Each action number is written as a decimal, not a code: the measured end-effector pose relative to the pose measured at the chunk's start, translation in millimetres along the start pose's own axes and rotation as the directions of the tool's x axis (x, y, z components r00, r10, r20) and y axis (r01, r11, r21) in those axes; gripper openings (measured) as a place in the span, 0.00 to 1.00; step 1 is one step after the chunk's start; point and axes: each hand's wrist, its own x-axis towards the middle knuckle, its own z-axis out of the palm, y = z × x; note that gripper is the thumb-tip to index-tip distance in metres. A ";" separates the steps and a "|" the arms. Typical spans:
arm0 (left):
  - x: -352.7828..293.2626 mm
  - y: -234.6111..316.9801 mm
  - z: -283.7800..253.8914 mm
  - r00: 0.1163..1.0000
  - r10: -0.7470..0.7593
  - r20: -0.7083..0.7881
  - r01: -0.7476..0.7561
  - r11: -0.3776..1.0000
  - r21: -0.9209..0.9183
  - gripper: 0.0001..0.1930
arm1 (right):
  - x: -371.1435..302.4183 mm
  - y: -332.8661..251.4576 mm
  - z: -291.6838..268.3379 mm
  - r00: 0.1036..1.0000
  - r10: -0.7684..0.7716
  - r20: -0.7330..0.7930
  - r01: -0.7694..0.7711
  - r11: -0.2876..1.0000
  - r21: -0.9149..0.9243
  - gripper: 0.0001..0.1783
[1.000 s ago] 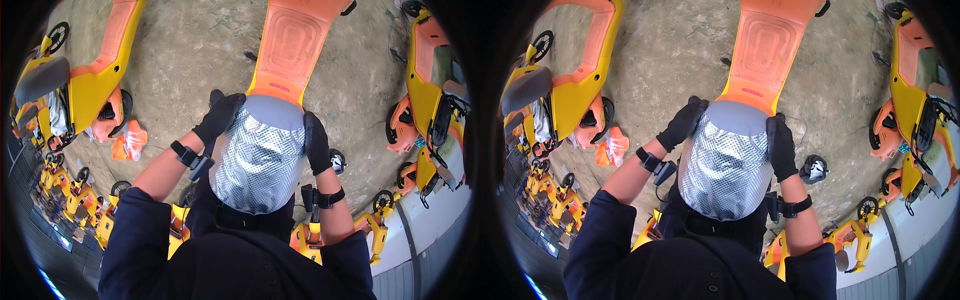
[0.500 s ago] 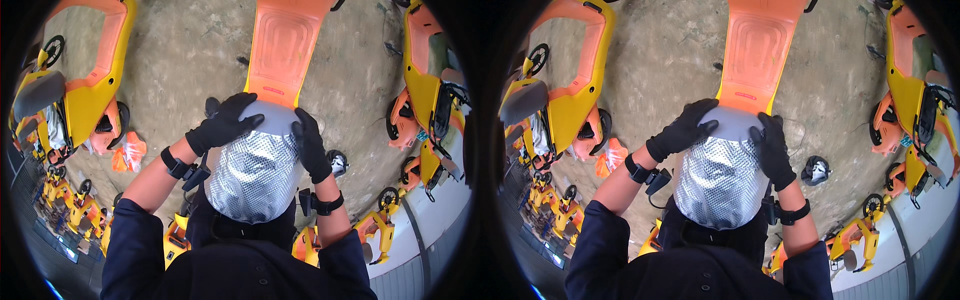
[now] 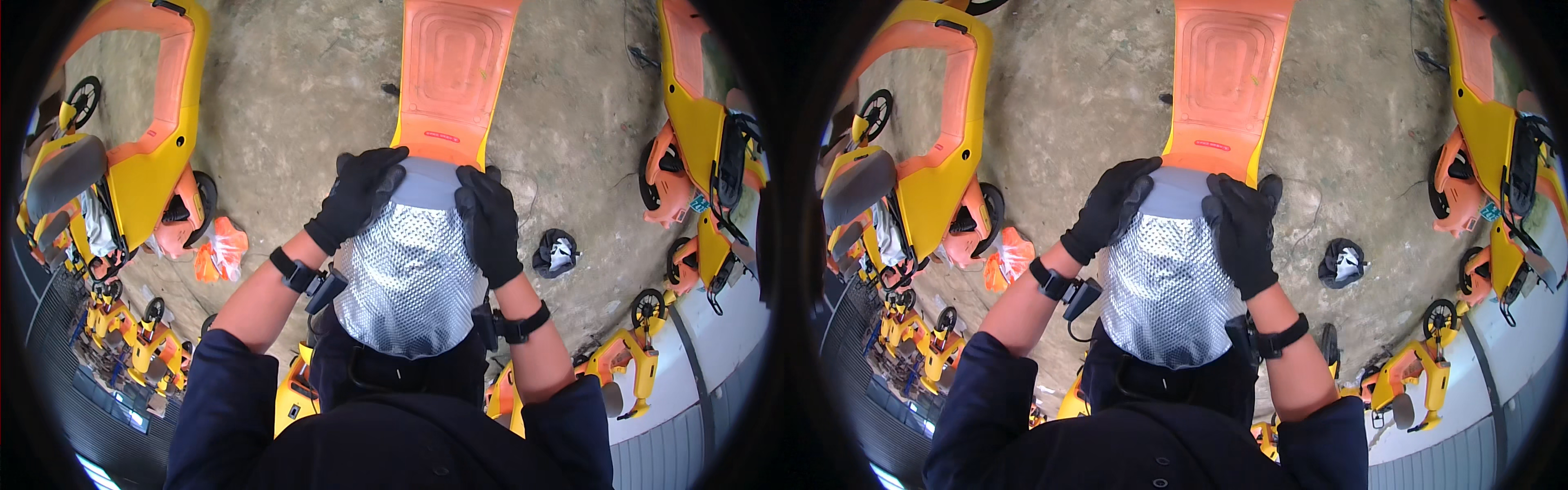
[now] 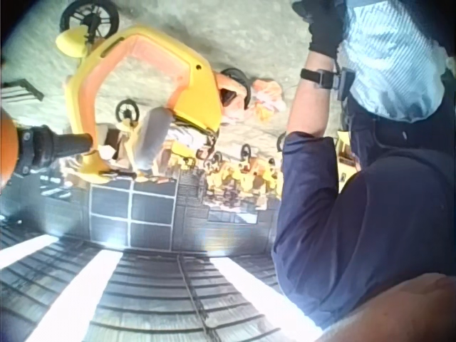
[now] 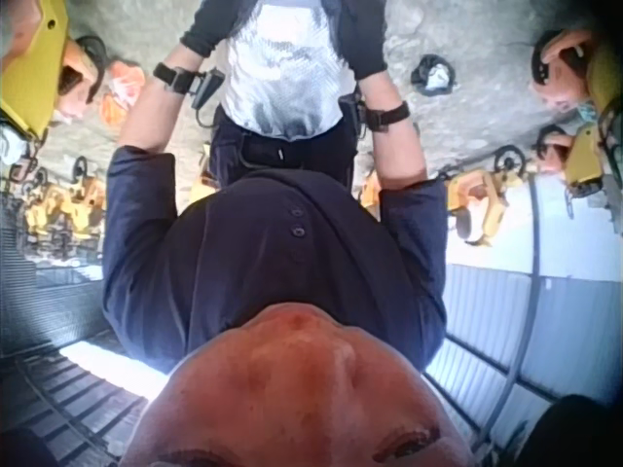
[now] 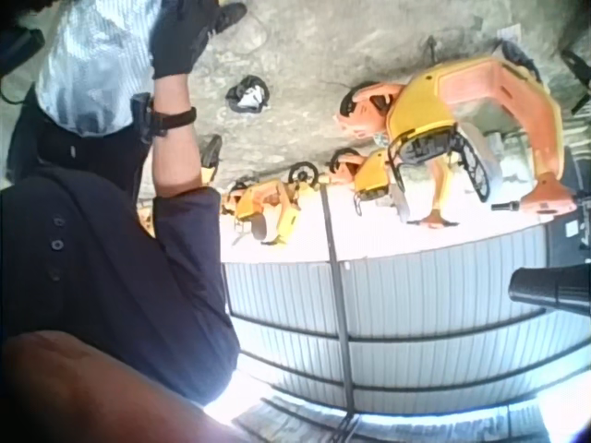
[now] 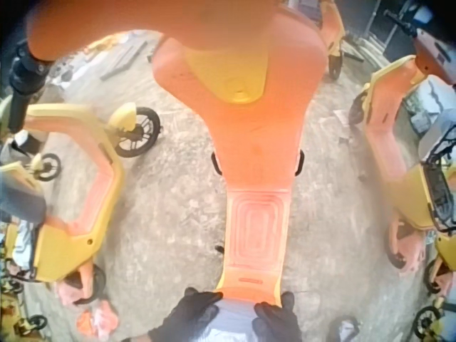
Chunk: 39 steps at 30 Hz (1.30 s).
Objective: The person removes a silver cover from a scooter seat, lifts the seat to reveal the battery compartment, and touches the internal components before replacing the silver cover.
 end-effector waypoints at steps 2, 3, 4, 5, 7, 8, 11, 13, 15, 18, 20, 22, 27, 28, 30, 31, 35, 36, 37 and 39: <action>2.0 -4.6 -2.1 0.997 -0.071 0.029 0.074 0.989 -0.125 0.15 | 8.9 -0.9 -0.3 0.965 0.235 0.115 -0.238 0.971 0.020 0.14; 3.3 -12.7 0.5 0.997 -0.069 0.024 0.071 0.990 -0.124 0.15 | 14.3 -0.2 -7.3 0.957 0.229 0.178 -0.189 0.957 -0.219 0.14; 3.2 -22.6 4.0 0.988 -0.132 0.076 0.144 0.971 -0.192 0.15 | 23.2 12.4 -8.1 0.900 0.371 0.228 -0.381 0.924 0.003 0.15; 9.0 -27.8 8.4 0.975 -0.174 0.139 0.206 0.943 -0.262 0.15 | 28.4 31.1 -9.1 0.821 0.490 0.294 -0.555 0.806 0.206 0.16; 24.5 -35.0 2.7 0.933 -0.240 0.269 0.348 0.797 -0.494 0.16 | 27.8 54.2 -0.5 0.881 0.364 0.303 -0.409 0.907 0.100 0.18; 35.5 -47.9 4.2 0.868 -0.293 0.400 0.447 0.811 -0.376 0.17 | 30.4 59.0 6.8 0.905 0.237 0.352 -0.251 0.968 -0.007 0.19; 70.2 8.5 -3.4 0.679 -0.222 0.699 0.428 0.894 -0.132 0.21 | 45.1 29.9 0.9 0.919 0.074 0.386 -0.040 0.995 -0.097 0.22; 60.3 -5.4 3.6 0.839 -0.008 0.544 0.083 0.990 -0.112 0.22 | 56.4 11.1 11.8 0.777 0.164 0.608 -0.243 0.969 0.049 0.23; 60.9 -10.0 10.3 0.815 -0.062 0.577 0.202 0.962 -0.182 0.22 | 55.0 21.9 15.8 0.804 0.089 0.588 -0.213 0.966 0.146 0.22; 62.1 -13.8 8.3 0.768 -0.123 0.628 0.273 0.951 -0.148 0.23 | 51.8 20.3 14.9 0.793 0.116 0.598 -0.189 0.980 0.060 0.21; 72.9 -17.0 3.7 0.694 -0.204 0.691 0.341 0.938 -0.065 0.24 | 57.1 32.4 21.5 0.757 0.114 0.643 -0.178 0.983 0.035 0.21; 73.6 -24.9 5.2 0.720 -0.158 0.676 0.280 0.957 -0.074 0.25 | 61.7 44.7 19.9 0.637 0.158 0.755 -0.226 0.974 -0.013 0.24; 45.5 -64.5 -4.8 0.708 -0.353 0.612 0.616 0.732 -0.291 0.22 | 67.3 13.7 3.2 0.697 0.207 0.687 -0.272 0.962 -0.014 0.20; 37.7 -56.1 -5.1 0.811 -0.311 0.496 0.498 0.811 -0.306 0.22 | 60.7 7.5 -8.1 0.833 0.088 0.547 -0.100 0.995 -0.009 0.21; 15.2 -26.6 -29.7 0.889 -0.293 0.351 0.402 0.868 -0.292 0.22 | 51.2 -13.3 -12.2 0.904 -0.078 0.421 0.087 0.996 -0.002 0.23; 1.7 -12.9 -40.4 0.917 -0.320 0.240 0.379 0.887 -0.265 0.22 | 47.5 -26.0 -11.8 0.887 -0.164 0.431 0.212 0.975 -0.066 0.25; -61.6 -24.9 -14.5 0.904 -0.366 0.220 0.414 0.624 -0.662 0.21 | 32.6 -30.2 -9.7 0.884 -0.223 0.411 0.324 0.926 -0.195 0.31; -78.8 -35.8 0.0 0.873 -0.391 0.292 0.441 0.377 -0.814 0.22 | 31.2 -21.9 -8.4 0.893 -0.238 0.381 0.328 0.925 -0.191 0.29; -92.3 -34.9 15.9 0.945 -0.317 0.078 0.287 0.696 -0.658 0.23 | 29.7 -17.0 -6.9 0.904 -0.242 0.351 0.326 0.924 -0.201 0.27; -118.5 -35.7 34.8 0.951 -0.235 -0.203 0.169 0.940 -0.298 0.25 | 26.5 -15.8 -0.7 0.923 -0.212 0.321 0.268 0.953 -0.143 0.26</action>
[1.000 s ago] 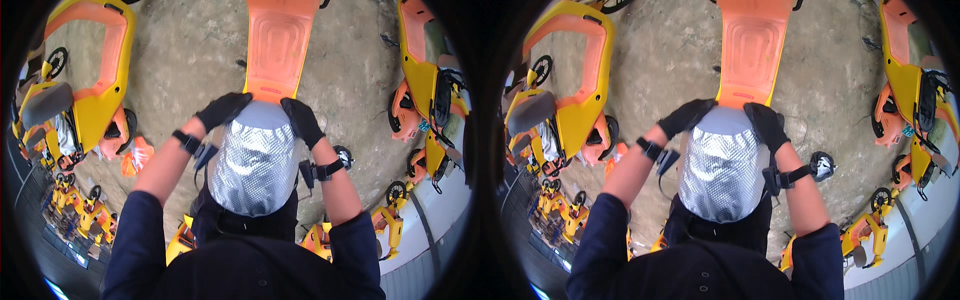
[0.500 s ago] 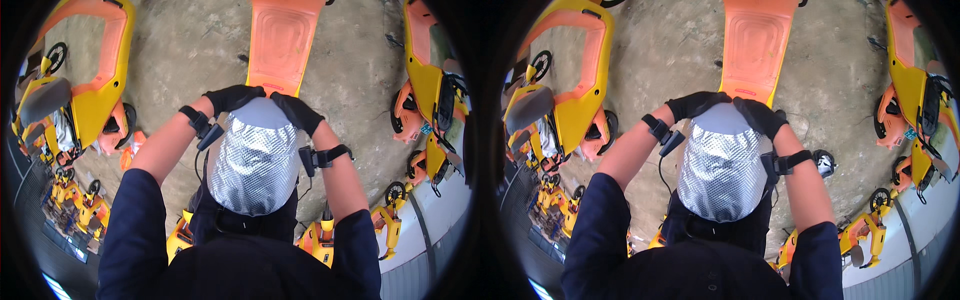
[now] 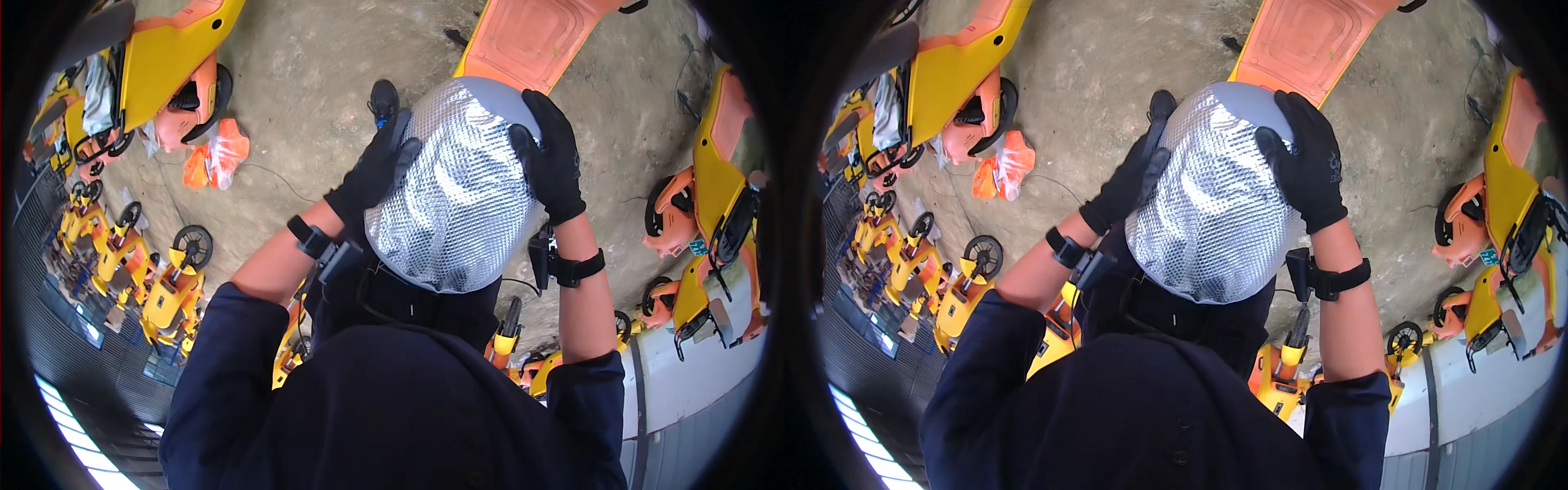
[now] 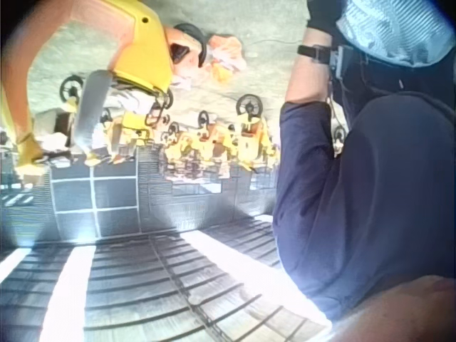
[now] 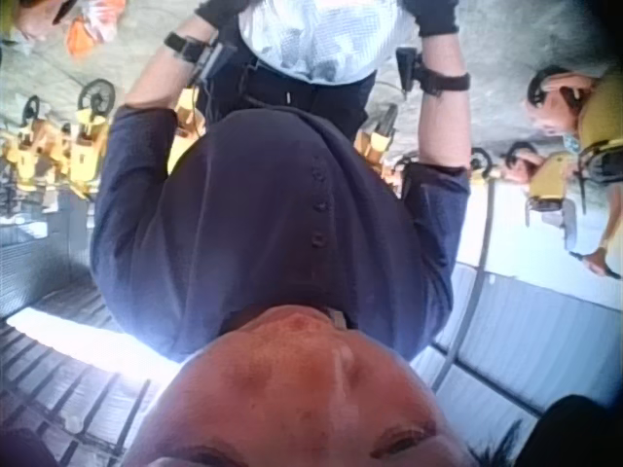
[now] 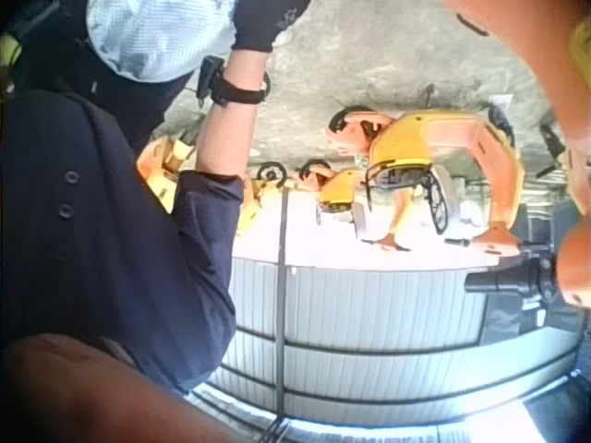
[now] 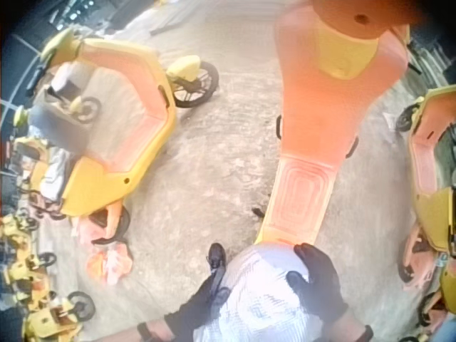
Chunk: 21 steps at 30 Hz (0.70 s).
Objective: The person removes a silver cover from a scooter seat, lifts the seat to reveal the battery compartment, and touches the internal components before replacing the silver cover.
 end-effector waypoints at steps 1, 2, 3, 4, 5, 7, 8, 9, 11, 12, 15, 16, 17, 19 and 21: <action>-11.5 -3.8 0.9 0.998 0.008 -0.057 -0.004 0.998 0.070 0.25 | -0.4 -3.0 4.1 0.999 0.000 -0.035 0.001 1.000 0.030 0.23; -18.1 -1.0 3.8 0.994 0.022 -0.109 -0.008 0.991 0.133 0.26 | -2.3 -3.1 3.2 0.999 -0.007 -0.033 0.007 1.000 0.018 0.23; -19.5 1.4 6.7 0.992 -0.052 -0.115 0.065 0.991 0.116 0.26 | -4.1 -1.7 0.3 0.999 0.015 -0.045 -0.013 0.999 0.045 0.22; -19.1 4.8 10.7 0.986 -0.123 -0.116 0.134 0.986 0.098 0.26 | -7.0 1.1 -4.0 0.997 0.039 -0.059 -0.035 0.997 0.072 0.22; -16.3 7.8 15.6 0.980 -0.151 -0.132 0.169 0.975 0.141 0.22 | -12.4 8.3 -7.5 0.995 0.027 -0.100 -0.027 1.000 -0.002 0.25; -27.2 -41.3 8.0 0.953 -0.286 -0.097 0.293 0.954 0.062 0.20 | -27.1 -3.3 6.7 0.990 0.032 -0.135 -0.044 0.996 -0.082 0.26; -29.2 -38.4 11.0 0.969 -0.221 -0.109 0.232 0.968 0.097 0.19 | -50.3 -0.5 3.6 0.976 0.076 -0.204 -0.110 0.981 -0.158 0.27; -30.3 -31.6 11.2 0.981 -0.150 -0.123 0.167 0.976 0.138 0.18 | -84.5 8.2 0.2 0.977 0.096 -0.192 -0.139 0.963 -0.230 0.26; -34.8 -21.9 1.8 0.983 -0.133 -0.125 0.149 0.979 0.138 0.20 | -152.7 3.3 -0.7 0.918 0.378 -0.117 -0.392 0.910 -0.135 0.25; -32.3 -6.0 -3.0 0.982 -0.170 -0.083 0.175 0.983 0.057 0.20 | -181.0 -4.0 -1.9 0.796 0.605 -0.017 -0.605 0.796 0.010 0.25; -32.8 31.9 -36.9 0.980 -0.174 0.094 0.187 0.970 -0.155 0.22 | -177.3 -61.9 -13.9 0.436 0.839 0.327 -0.651 0.043 0.758 0.26; -30.7 43.5 -53.0 0.976 -0.079 0.204 0.124 0.968 -0.218 0.25 | -167.8 -77.5 -29.3 0.455 0.834 0.312 -0.635 0.058 0.771 0.26; -24.5 79.3 -64.3 0.988 -0.048 0.148 0.063 0.993 -0.101 0.23 | -160.7 -86.7 -42.2 0.559 0.807 0.193 -0.617 0.249 0.747 0.27; -15.7 100.8 -79.0 0.990 0.080 0.114 -0.069 0.993 -0.092 0.19 | -139.0 -95.5 -64.0 0.766 0.642 -0.024 -0.491 0.610 0.622 0.30; -10.8 139.3 -77.0 0.951 0.284 -0.121 -0.286 0.958 0.002 0.24 | -123.3 -98.4 -83.0 0.901 0.389 -0.192 -0.290 0.869 0.400 0.33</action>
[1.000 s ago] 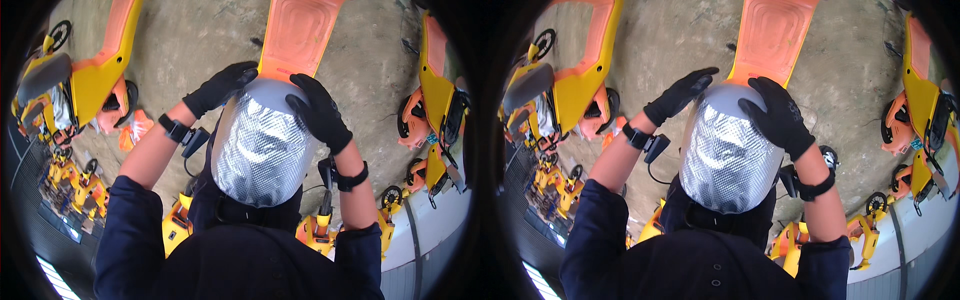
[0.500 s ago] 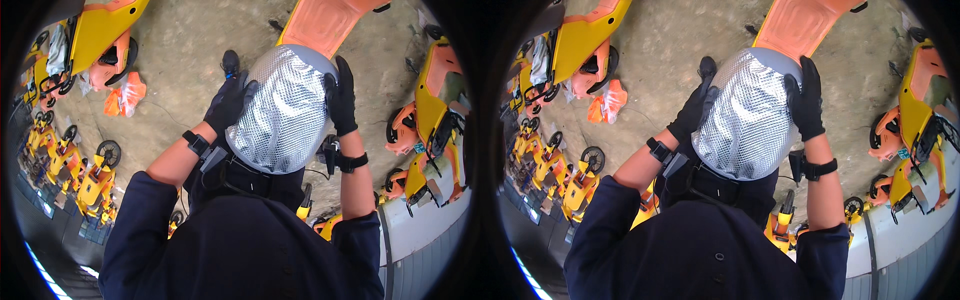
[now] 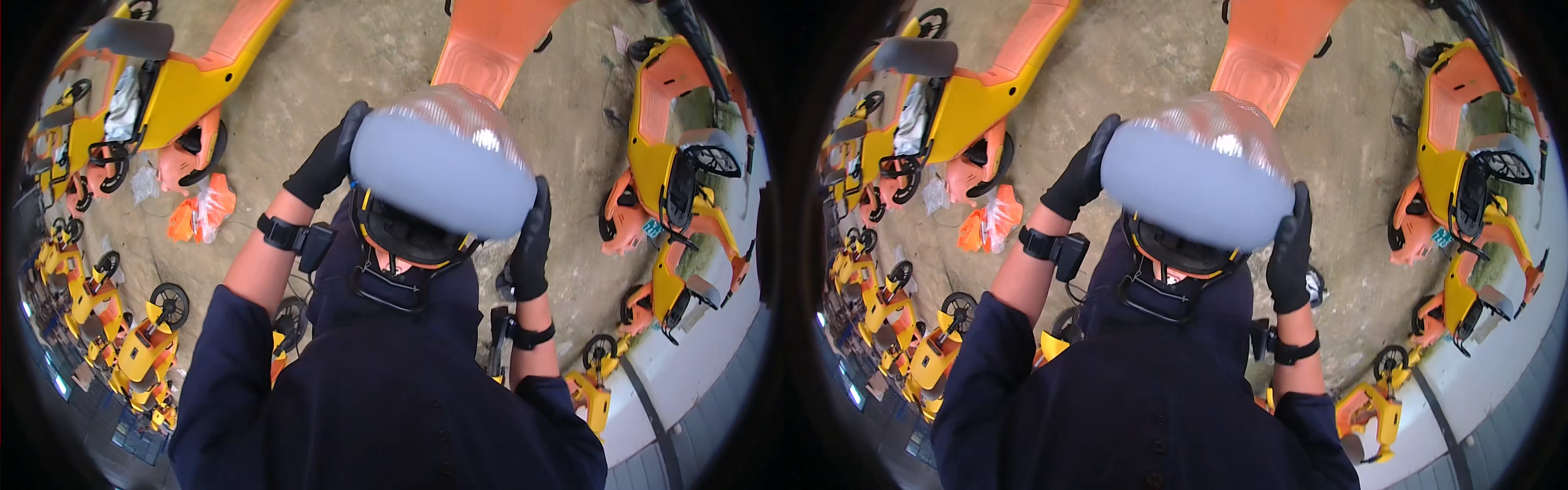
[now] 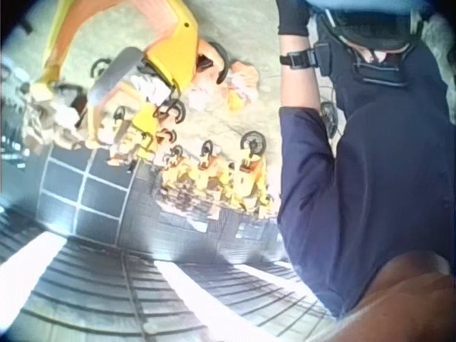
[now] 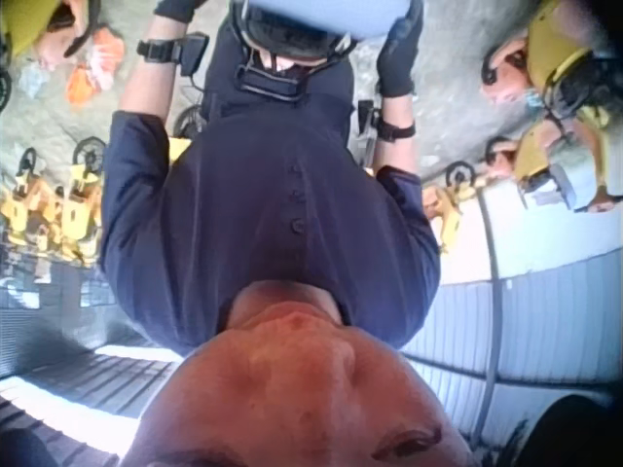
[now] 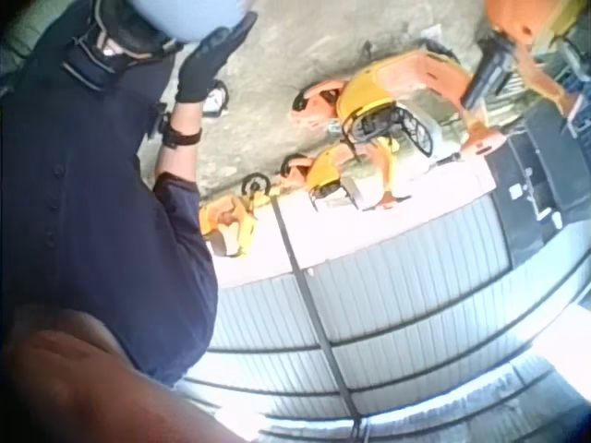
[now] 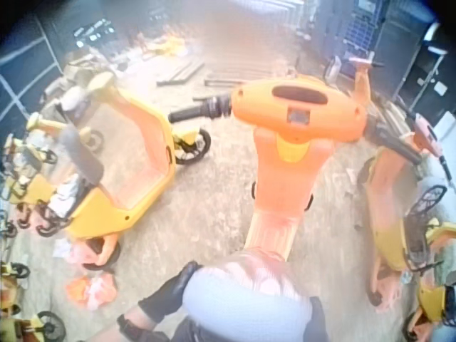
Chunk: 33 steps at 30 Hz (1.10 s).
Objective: The person removes a silver cover from a scooter seat, lifts the seat to reveal the battery compartment, and touches the internal components before replacing the silver cover.
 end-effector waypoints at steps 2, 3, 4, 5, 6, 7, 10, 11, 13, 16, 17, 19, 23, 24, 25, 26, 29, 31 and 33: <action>22.2 28.9 -0.7 0.823 -0.549 0.147 0.563 0.756 -0.333 0.27 | 17.3 -14.3 -5.6 0.970 -0.244 -0.002 0.240 0.957 -0.162 0.35; 32.8 41.2 -4.2 0.730 -0.663 0.164 0.667 0.641 -0.379 0.28 | 29.3 -22.8 -3.8 0.944 -0.330 0.004 0.324 0.924 -0.203 0.36; 38.1 34.9 -6.4 0.748 -0.645 0.155 0.648 0.662 -0.376 0.28 | 39.5 -30.7 -1.9 0.913 -0.408 0.013 0.399 0.885 -0.241 0.39; 38.9 16.6 -6.4 0.880 -0.474 -0.004 0.456 0.849 -0.267 0.27 | 46.5 -36.1 -0.6 0.861 -0.505 0.058 0.490 0.793 -0.363 0.42; 38.3 16.9 -5.9 0.957 -0.264 -0.121 0.250 0.961 -0.119 0.27 | 50.1 -44.8 -0.1 0.827 -0.557 0.068 0.534 0.744 -0.401 0.44; 38.9 16.0 -5.8 0.961 -0.255 -0.111 0.242 0.963 -0.118 0.27 | 53.9 -53.2 1.4 0.792 -0.604 0.082 0.573 0.692 -0.439 0.47; 63.6 54.6 -3.3 0.927 0.372 0.040 -0.360 0.856 0.370 0.30 | 80.4 -44.4 4.6 0.801 -0.598 -0.016 0.467 0.643 -0.607 0.43; 64.1 80.4 1.1 0.877 0.469 0.104 -0.465 0.775 0.429 0.36 | 83.9 -40.6 3.2 0.832 -0.548 -0.086 0.374 0.668 -0.643 0.41; 68.1 96.7 18.1 0.842 0.499 0.207 -0.496 0.563 0.660 0.39 | 101.3 -47.4 0.9 0.867 -0.486 -0.108 0.309 0.695 -0.649 0.39; 95.6 89.0 36.3 0.824 0.534 0.188 -0.498 0.526 0.689 0.39 | 115.9 -53.7 -3.1 0.937 -0.326 -0.122 0.154 0.702 -0.695 0.32; 104.1 88.8 41.6 0.816 0.540 0.206 -0.514 0.514 0.686 0.38 | 115.2 -56.6 -6.9 0.936 -0.326 -0.133 0.146 0.703 -0.696 0.32; 116.2 86.9 48.8 0.810 0.544 0.218 -0.503 0.454 0.735 0.34 | 113.5 -61.4 -15.6 0.999 0.024 0.030 0.004 0.716 -0.698 0.26; 126.1 93.5 55.8 0.817 0.524 0.243 -0.495 0.420 0.760 0.30 | 111.2 -50.0 -28.4 0.997 0.054 0.047 -0.007 0.724 -0.690 0.19; 126.6 93.9 54.9 0.820 0.505 0.269 -0.498 0.399 0.770 0.30 | 113.7 -51.8 -29.7 0.996 0.064 0.061 -0.004 0.724 -0.689 0.17; 127.0 94.1 53.5 0.824 0.485 0.295 -0.501 0.378 0.778 0.30 | 115.4 -53.3 -32.1 0.996 0.071 0.052 -0.016 0.730 -0.683 0.17; 130.1 93.4 50.5 0.817 0.476 0.325 -0.524 0.379 0.762 0.31 | 118.5 -55.6 -34.7 0.993 0.061 0.102 0.027 0.722 -0.692 0.17; 130.6 91.7 49.3 0.813 0.477 0.333 -0.531 0.372 0.762 0.31 | 120.5 -57.8 -39.1 0.985 0.052 0.167 0.076 0.734 -0.675 0.17; 129.4 90.3 47.4 0.806 0.482 0.344 -0.540 0.360 0.761 0.31 | 118.6 -55.7 -38.4 0.979 0.038 0.198 0.099 0.765 -0.636 0.19; 127.7 90.3 45.8 0.805 0.490 0.334 -0.547 0.393 0.739 0.32 | 112.9 -58.1 -34.7 0.981 0.036 0.188 0.093 0.767 -0.634 0.22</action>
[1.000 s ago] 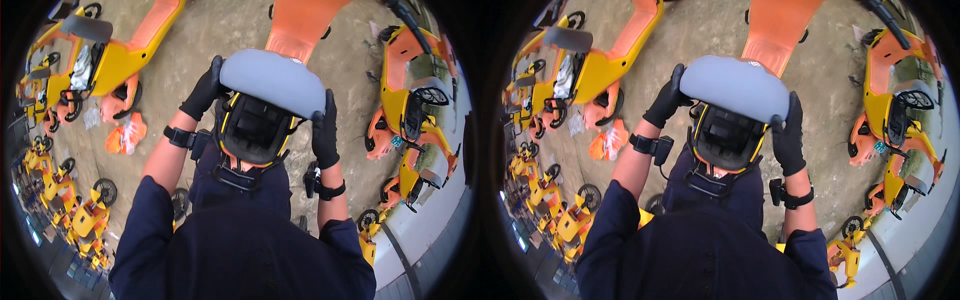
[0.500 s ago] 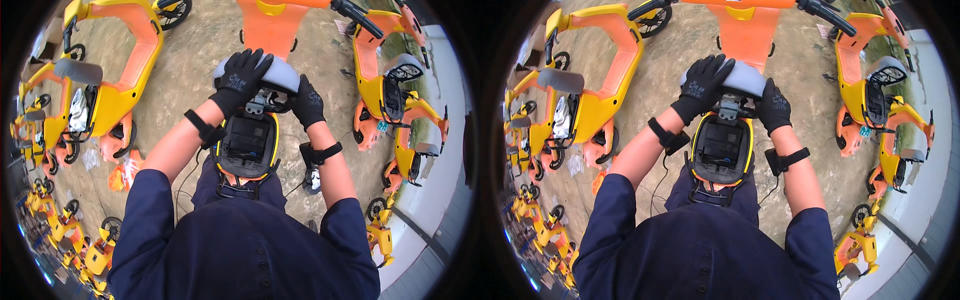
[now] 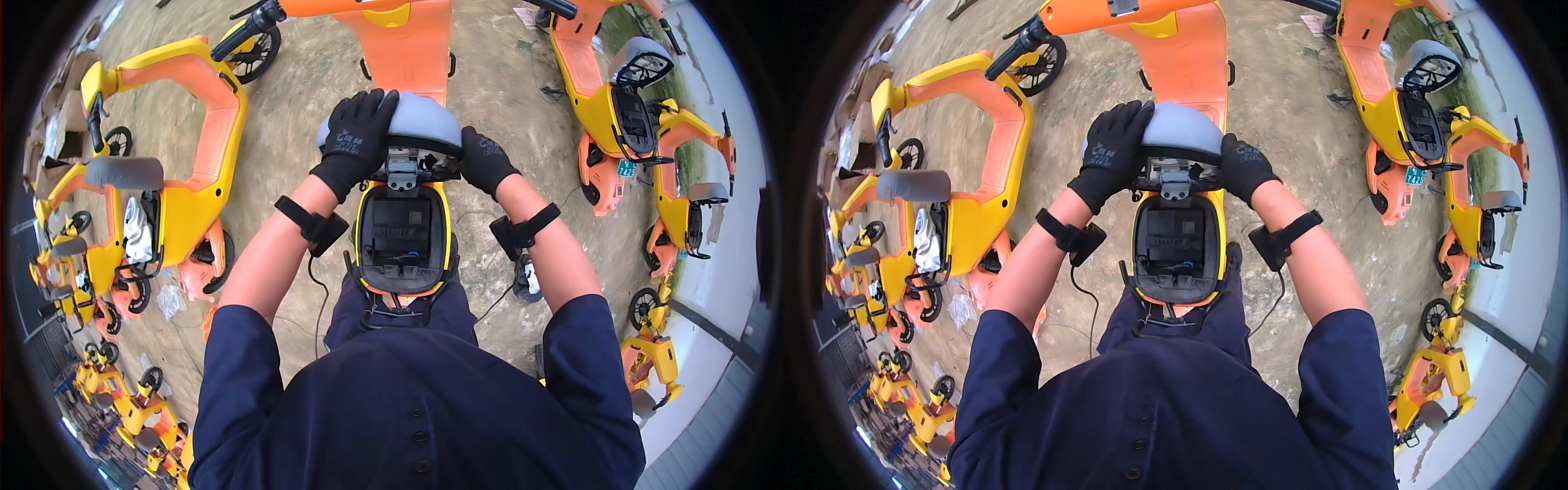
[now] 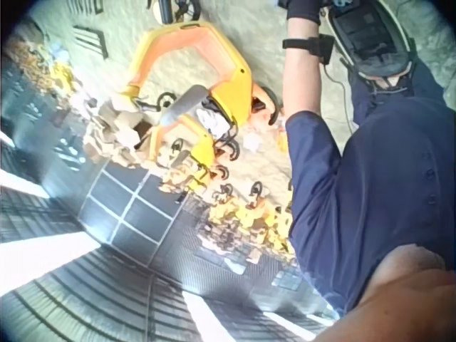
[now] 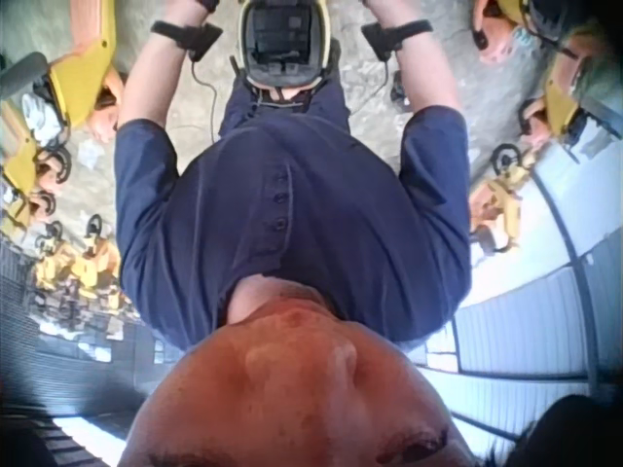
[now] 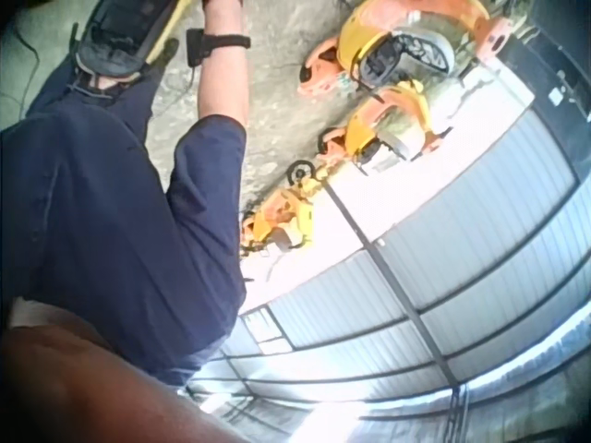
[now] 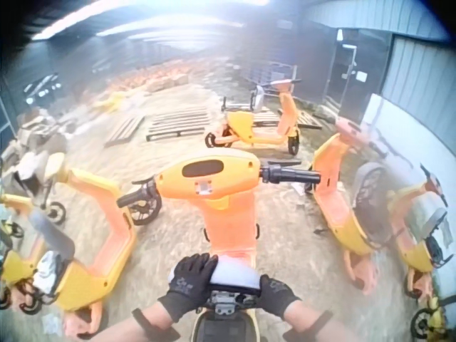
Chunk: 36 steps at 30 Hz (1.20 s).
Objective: The person removes a silver cover from a scooter seat, lifts the seat to reveal the battery compartment, and touches the internal components before replacing the silver cover.
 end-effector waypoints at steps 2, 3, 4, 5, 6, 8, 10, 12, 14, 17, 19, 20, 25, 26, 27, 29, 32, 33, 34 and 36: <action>1.5 1.7 0.1 1.000 0.003 0.012 -0.003 1.000 -0.005 0.32 | -5.8 -7.3 3.4 0.994 0.097 -0.048 -0.096 0.995 0.016 0.23; 2.9 3.0 0.1 1.000 -0.004 0.025 0.004 1.000 0.018 0.32 | -4.6 -6.4 9.7 0.985 0.143 -0.101 -0.142 0.990 0.014 0.23; 3.9 4.0 0.3 0.999 -0.013 0.037 0.012 0.999 0.042 0.33 | -3.0 -4.6 12.7 0.984 0.147 -0.102 -0.147 0.989 0.015 0.23; 4.9 3.5 0.4 0.999 -0.009 0.037 0.008 0.999 0.038 0.33 | 0.0 -2.2 13.9 0.982 0.167 -0.084 -0.168 0.986 -0.002 0.24; 5.7 3.1 1.3 0.999 -0.009 0.038 0.006 0.998 0.065 0.33 | 3.2 3.2 16.3 0.980 0.189 -0.064 -0.191 0.981 -0.019 0.25; 1.7 -1.0 2.1 0.999 -0.020 0.047 0.015 0.996 0.091 0.33 | 11.2 11.7 5.5 0.984 0.120 0.133 -0.124 0.992 0.022 0.26; 4.0 -1.3 -1.6 0.998 0.009 0.054 -0.011 0.999 0.041 0.34 | 4.9 31.3 -1.8 0.915 0.242 0.323 -0.319 0.924 0.212 0.25; 5.5 0.4 -2.4 0.997 -0.009 0.073 0.006 0.999 0.033 0.34 | -3.0 42.2 3.8 0.953 0.117 0.280 -0.104 0.993 -0.061 0.34; 5.4 -1.6 -1.7 0.999 0.005 0.036 -0.006 1.000 0.014 0.33 | -15.8 47.7 26.9 0.974 0.114 0.196 -0.106 0.993 -0.050 0.49; 2.8 -4.2 -1.0 0.999 -0.022 0.050 0.021 0.999 0.028 0.32 | -10.5 14.6 44.2 0.976 0.205 0.068 -0.215 0.954 0.211 0.53; 6.9 -0.1 -1.5 0.999 -0.019 0.044 0.018 0.999 0.032 0.32 | -3.0 7.2 57.5 0.952 0.297 -0.072 -0.272 0.931 0.243 0.38; 8.4 1.9 -3.0 0.999 -0.017 0.039 0.016 0.999 0.034 0.32 | 1.3 16.1 63.5 0.950 0.304 -0.077 -0.276 0.928 0.252 0.38; 5.3 0.7 -9.1 0.989 -0.061 0.138 0.053 0.997 0.059 0.34 | 7.3 36.0 42.5 0.996 0.046 0.082 -0.046 0.999 -0.005 0.22; 8.9 4.4 -8.8 0.979 -0.084 0.186 0.067 0.993 0.093 0.34 | 6.3 40.1 33.9 0.981 -0.019 0.192 0.049 0.987 -0.150 0.22; 12.1 9.8 -8.7 0.970 -0.096 0.224 0.072 0.991 0.112 0.35 | 10.9 47.2 40.0 0.983 -0.055 0.177 0.082 0.985 -0.150 0.20; 14.2 10.7 -7.8 0.977 -0.073 0.203 0.056 0.995 0.086 0.36 | 12.8 44.4 37.7 0.991 0.033 0.128 -0.016 0.992 -0.125 0.19; 13.7 11.5 -4.5 0.974 -0.068 0.217 0.065 0.998 0.020 0.37 | 8.6 45.7 51.0 0.986 0.143 -0.082 -0.147 0.988 -0.045 0.18; 8.4 7.5 -4.6 0.982 -0.044 0.181 0.041 0.999 0.020 0.37 | 3.8 38.5 51.8 0.979 0.123 -0.164 -0.120 0.992 0.026 0.20; 2.6 3.2 -4.8 0.989 -0.020 0.146 0.018 1.000 0.020 0.36 | -0.8 31.5 52.3 0.964 0.108 -0.244 -0.087 0.992 0.095 0.22; -1.4 7.4 -3.8 0.998 0.053 0.042 -0.051 0.997 -0.065 0.35 | -8.6 35.1 52.3 0.964 0.046 -0.263 -0.032 0.998 0.059 0.26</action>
